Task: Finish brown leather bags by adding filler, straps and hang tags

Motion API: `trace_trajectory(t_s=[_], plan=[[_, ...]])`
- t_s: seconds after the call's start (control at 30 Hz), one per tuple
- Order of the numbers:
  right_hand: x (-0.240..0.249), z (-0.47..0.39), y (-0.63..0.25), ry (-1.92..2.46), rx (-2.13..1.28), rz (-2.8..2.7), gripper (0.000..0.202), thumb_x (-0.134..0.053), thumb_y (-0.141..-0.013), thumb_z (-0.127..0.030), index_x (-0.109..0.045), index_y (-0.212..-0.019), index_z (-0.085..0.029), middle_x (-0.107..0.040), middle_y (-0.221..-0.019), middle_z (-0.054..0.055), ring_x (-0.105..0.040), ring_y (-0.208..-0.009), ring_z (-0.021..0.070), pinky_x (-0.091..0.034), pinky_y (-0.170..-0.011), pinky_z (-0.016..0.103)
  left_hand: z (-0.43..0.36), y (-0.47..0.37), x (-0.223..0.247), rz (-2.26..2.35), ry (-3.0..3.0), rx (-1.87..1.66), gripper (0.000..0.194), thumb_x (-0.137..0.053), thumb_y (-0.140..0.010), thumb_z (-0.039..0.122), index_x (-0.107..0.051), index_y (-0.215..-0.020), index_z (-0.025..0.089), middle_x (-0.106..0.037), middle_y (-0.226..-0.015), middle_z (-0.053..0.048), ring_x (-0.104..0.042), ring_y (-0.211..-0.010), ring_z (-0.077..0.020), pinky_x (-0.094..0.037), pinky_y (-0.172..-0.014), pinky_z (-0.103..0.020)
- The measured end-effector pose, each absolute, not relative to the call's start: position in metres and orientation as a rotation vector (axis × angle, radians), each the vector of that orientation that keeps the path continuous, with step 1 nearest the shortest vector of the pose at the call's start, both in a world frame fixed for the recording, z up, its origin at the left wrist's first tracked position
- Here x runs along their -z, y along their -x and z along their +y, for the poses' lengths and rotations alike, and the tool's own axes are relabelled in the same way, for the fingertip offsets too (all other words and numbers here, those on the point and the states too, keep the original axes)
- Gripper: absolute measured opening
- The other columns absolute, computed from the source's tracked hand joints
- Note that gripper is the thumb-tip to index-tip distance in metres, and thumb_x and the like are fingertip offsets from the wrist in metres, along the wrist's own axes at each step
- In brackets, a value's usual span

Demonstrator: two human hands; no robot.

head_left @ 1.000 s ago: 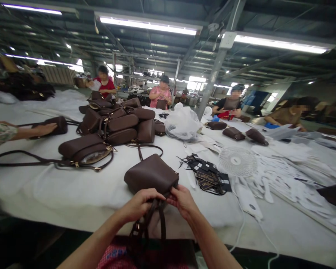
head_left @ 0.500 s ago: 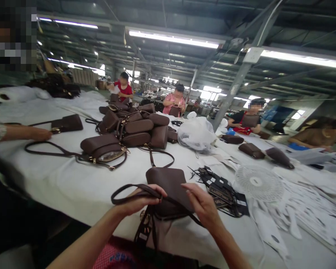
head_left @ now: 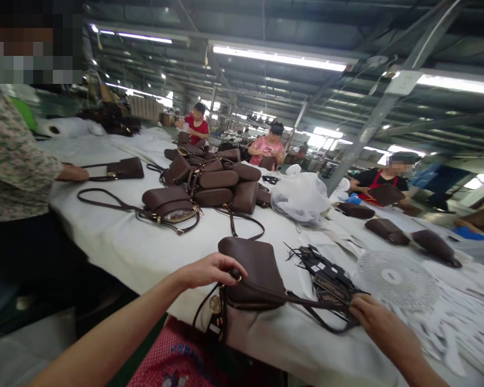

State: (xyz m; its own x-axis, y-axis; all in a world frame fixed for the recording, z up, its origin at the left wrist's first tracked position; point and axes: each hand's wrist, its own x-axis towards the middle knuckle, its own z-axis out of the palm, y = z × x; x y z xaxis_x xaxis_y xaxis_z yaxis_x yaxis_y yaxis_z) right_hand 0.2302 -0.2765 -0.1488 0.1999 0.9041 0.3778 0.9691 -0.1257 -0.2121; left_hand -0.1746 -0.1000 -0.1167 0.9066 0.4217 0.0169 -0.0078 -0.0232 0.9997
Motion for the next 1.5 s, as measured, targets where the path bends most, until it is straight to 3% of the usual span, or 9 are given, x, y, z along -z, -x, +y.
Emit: trace_trajectory(t_s=[0.1, 0.2, 0.4, 0.57, 0.67, 0.83, 1.03, 1.2, 1.5], plan=[[0.130, -0.269, -0.162, 1.901, 0.010, -1.688, 0.042, -0.047, -0.084, -0.050, -0.065, -0.109, -0.022, -0.066, -0.117, 0.013, -0.061, -0.106, 0.0297, -0.047, -0.090, 0.044, -0.109, 0.148, 0.106, 0.266, -1.597, -0.350, 0.033, -0.068, -0.068, 0.016, -0.070, -0.101, 0.016, -0.059, -0.076, 0.002, -0.050, -0.071, -0.0098, -0.038, -0.063, -0.020], [0.103, -0.245, -0.085, 1.673, -0.573, -1.685, 0.056, -0.033, -0.093, -0.051, -0.039, -0.140, -0.021, -0.066, -0.117, 0.010, -0.062, -0.105, 0.0231, -0.047, -0.090, 0.039, -0.112, 0.117, 0.095, 0.157, -1.547, -0.363, 0.043, -0.073, -0.064, 0.016, -0.064, -0.106, 0.017, -0.062, -0.084, 0.001, -0.054, -0.076, -0.0113, -0.041, -0.068, -0.023], [0.079, -0.214, -0.049, 1.809, -0.673, -1.739, 0.046, -0.040, -0.088, -0.055, -0.066, -0.092, -0.017, -0.065, -0.071, 0.002, -0.057, -0.064, 0.0171, -0.043, -0.059, 0.027, -0.103, 0.090, 0.107, 0.078, -1.571, -0.310, 0.050, -0.081, -0.061, 0.023, -0.051, -0.101, 0.018, -0.063, -0.082, 0.001, -0.060, -0.073, -0.0147, -0.046, -0.069, -0.029], [0.096, -0.242, -0.060, 1.950, -0.757, -1.853, 0.035, -0.048, -0.084, -0.044, -0.058, -0.061, -0.019, -0.055, -0.055, -0.002, -0.049, -0.057, 0.0137, -0.035, -0.054, 0.025, -0.116, 0.115, 0.148, -0.027, -2.293, -0.208, 0.061, -0.081, -0.060, 0.020, -0.055, -0.115, 0.021, -0.063, -0.119, -0.009, -0.047, -0.124, -0.0327, -0.027, -0.106, -0.056], [0.115, -0.274, -0.066, 1.904, -0.906, -1.813, 0.027, -0.050, -0.083, -0.040, -0.058, -0.067, -0.019, -0.056, -0.061, -0.002, -0.050, -0.061, 0.0137, -0.036, -0.056, 0.024, -0.121, 0.128, 0.167, -0.156, -2.613, -0.229, 0.068, -0.075, -0.063, 0.013, -0.053, -0.126, 0.026, -0.051, -0.139, -0.005, -0.021, -0.141, -0.0341, 0.001, -0.112, -0.060], [0.139, -0.285, -0.070, 1.901, -0.936, -1.603, 0.031, -0.047, -0.084, -0.045, -0.060, -0.076, -0.019, -0.056, -0.063, -0.001, -0.050, -0.061, 0.0137, -0.038, -0.057, 0.024, -0.084, 0.129, 0.174, -0.209, -2.787, -0.196, 0.073, -0.068, -0.065, 0.004, -0.050, -0.131, 0.031, -0.044, -0.145, -0.002, -0.019, -0.142, -0.0297, 0.005, -0.113, -0.057], [0.148, -0.245, -0.060, 1.794, -0.759, -1.652, 0.032, -0.046, -0.088, -0.045, -0.063, -0.079, -0.019, -0.063, -0.068, 0.000, -0.057, -0.067, 0.0154, -0.043, -0.064, 0.026, -0.047, 0.125, 0.159, 0.104, -2.957, -0.296, 0.062, -0.056, -0.063, -0.010, -0.063, -0.113, 0.026, -0.054, -0.137, -0.004, -0.034, -0.136, -0.0313, -0.011, -0.111, -0.061], [0.161, -0.242, -0.060, 1.732, -0.688, -1.617, 0.033, -0.040, -0.092, -0.045, -0.062, -0.095, -0.021, -0.067, -0.076, 0.001, -0.053, -0.055, 0.0132, -0.043, -0.053, 0.024, -0.080, 0.122, 0.160, 0.095, -2.701, -0.505, 0.036, -0.056, -0.071, -0.002, -0.069, -0.096, 0.020, -0.069, -0.108, -0.006, -0.058, -0.105, -0.0212, -0.039, -0.096, -0.033], [0.169, -0.251, -0.057, 1.708, -0.507, -1.681, 0.023, -0.048, -0.090, -0.037, -0.060, -0.100, -0.021, -0.066, -0.086, 0.004, -0.062, -0.076, 0.0175, -0.050, -0.070, 0.028, -0.095, 0.113, 0.177, 0.317, -2.456, -0.481, 0.014, -0.068, -0.076, 0.014, -0.072, -0.085, 0.023, -0.070, -0.083, 0.000, -0.059, -0.085, -0.0167, -0.038, -0.081, -0.027]])
